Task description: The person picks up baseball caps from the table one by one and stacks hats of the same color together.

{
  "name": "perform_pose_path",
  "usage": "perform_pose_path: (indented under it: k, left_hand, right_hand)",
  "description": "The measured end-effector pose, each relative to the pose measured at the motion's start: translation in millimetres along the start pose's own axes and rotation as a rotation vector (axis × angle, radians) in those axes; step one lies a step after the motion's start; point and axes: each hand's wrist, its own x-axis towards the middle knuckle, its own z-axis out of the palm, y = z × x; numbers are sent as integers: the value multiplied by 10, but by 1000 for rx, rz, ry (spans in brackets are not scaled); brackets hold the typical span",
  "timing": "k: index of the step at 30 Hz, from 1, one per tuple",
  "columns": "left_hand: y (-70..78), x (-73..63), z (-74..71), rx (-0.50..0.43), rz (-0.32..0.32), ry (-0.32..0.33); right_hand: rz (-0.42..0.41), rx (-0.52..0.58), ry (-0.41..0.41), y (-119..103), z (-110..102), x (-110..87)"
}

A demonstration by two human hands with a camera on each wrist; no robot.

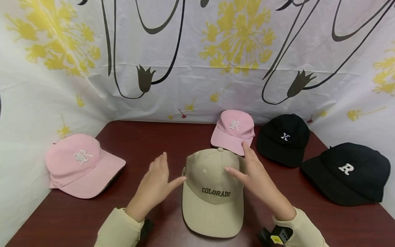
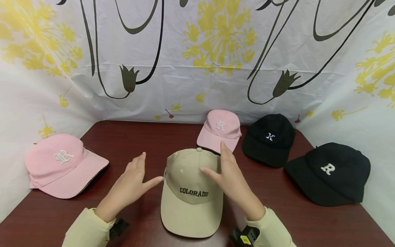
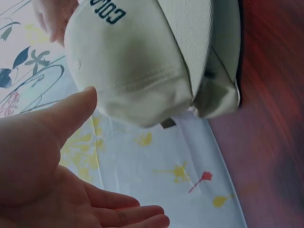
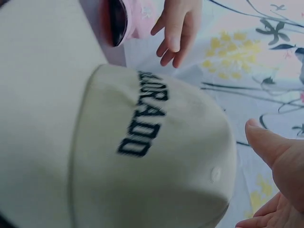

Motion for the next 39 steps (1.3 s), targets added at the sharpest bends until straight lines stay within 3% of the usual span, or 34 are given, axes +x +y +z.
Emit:
perform_pose_path:
  k: [19, 29, 39]
  left_hand:
    - [-373, -68, -278, 27, -59, 30]
    - [-526, -143, -407, 30, -80, 26]
    - [-729, -201, -478, 57, -111, 36]
  right_hand:
    - [-171, 52, -134, -511, 201, 363]
    - [-183, 77, -207, -674, 373, 459]
    - [-137, 101, -295, -858, 523, 564]
